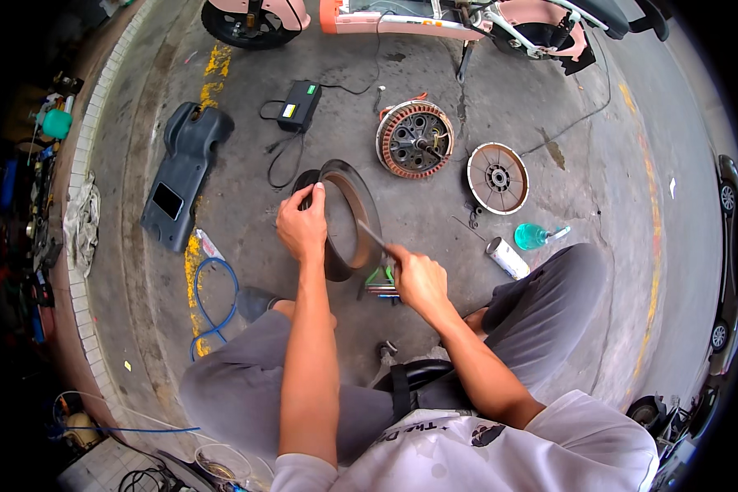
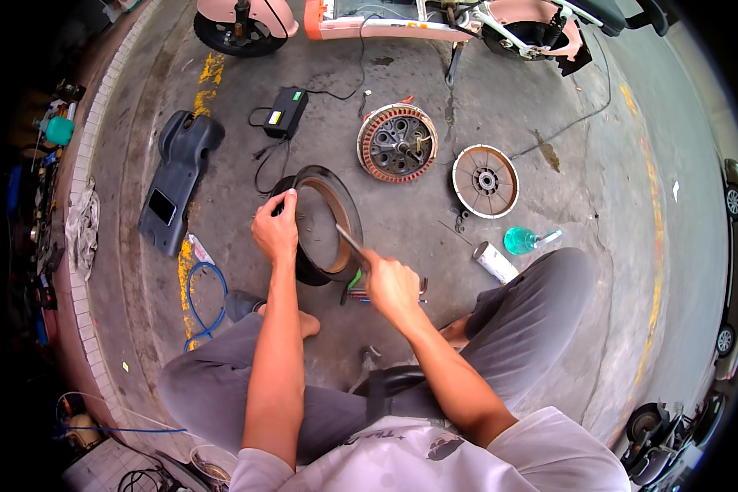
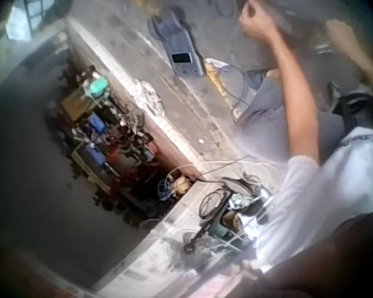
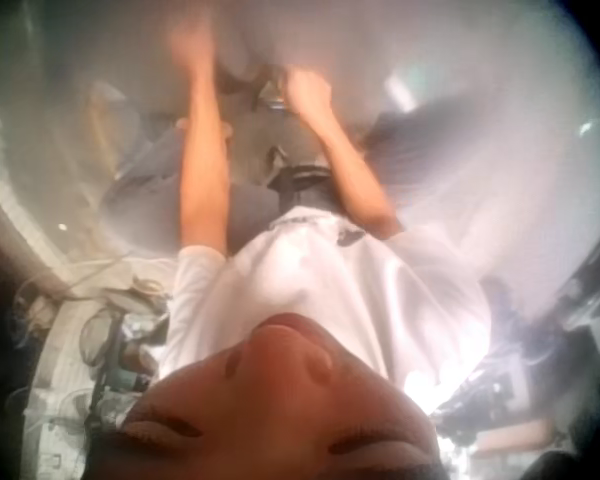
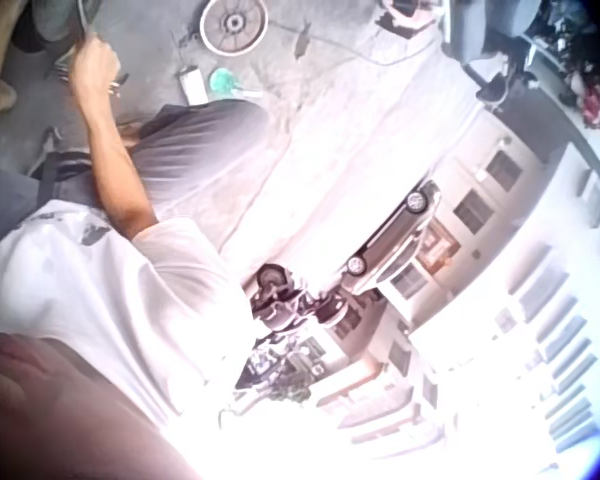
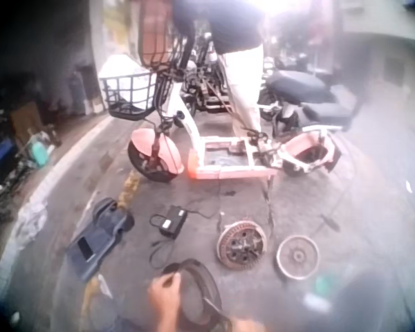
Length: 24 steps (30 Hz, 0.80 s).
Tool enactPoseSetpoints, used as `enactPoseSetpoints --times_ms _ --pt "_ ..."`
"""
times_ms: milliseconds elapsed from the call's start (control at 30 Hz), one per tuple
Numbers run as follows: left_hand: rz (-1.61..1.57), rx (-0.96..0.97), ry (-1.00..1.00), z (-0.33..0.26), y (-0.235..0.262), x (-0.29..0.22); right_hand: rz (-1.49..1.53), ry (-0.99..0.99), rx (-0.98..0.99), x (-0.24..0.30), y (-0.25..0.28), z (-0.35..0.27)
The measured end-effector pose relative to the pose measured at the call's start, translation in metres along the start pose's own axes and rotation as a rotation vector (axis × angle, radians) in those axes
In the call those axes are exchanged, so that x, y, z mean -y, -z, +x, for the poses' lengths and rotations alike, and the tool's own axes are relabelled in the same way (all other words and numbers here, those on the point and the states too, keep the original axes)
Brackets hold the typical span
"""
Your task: The person sits on the floor and uses a metal tire lever to pry the bead of a small black tire off a metal rim. The person repeatedly inserts the lever between the tire and rim, rotating the tire to work the bead over the edge. Nearby on the floor are a disassembled motor stator, a separate wheel rim, and a battery charger.
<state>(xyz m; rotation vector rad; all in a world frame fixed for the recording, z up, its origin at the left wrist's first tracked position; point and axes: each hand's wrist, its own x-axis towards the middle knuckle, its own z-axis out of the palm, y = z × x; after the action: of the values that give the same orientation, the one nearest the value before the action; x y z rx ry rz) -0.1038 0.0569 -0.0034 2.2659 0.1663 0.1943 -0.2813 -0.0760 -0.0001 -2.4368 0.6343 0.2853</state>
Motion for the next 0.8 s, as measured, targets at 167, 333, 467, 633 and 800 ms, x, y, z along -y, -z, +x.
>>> enactPoseSetpoints --times_ms 167,333,467,633,800 --pt "0.025 0.072 -0.009 -0.008 -0.005 -0.018 -0.022 0.034 0.002 -0.027 -0.046 0.041" --pt "0.077 0.060 -0.005 -0.006 -0.005 -0.018 0.038 0.062 -0.211 0.003 -0.020 0.032" --pt "0.112 0.084 0.029 -0.004 -0.004 -0.030 -0.084 0.005 0.053 -0.014 -0.013 -0.001" --pt "0.127 0.129 -0.048 -0.014 -0.016 -0.041 -0.035 0.065 -0.063 -0.035 -0.058 0.088" --pt "0.180 0.120 -0.038 -0.006 -0.011 -0.036 0.013 0.085 -0.227 0.009 -0.041 0.063"
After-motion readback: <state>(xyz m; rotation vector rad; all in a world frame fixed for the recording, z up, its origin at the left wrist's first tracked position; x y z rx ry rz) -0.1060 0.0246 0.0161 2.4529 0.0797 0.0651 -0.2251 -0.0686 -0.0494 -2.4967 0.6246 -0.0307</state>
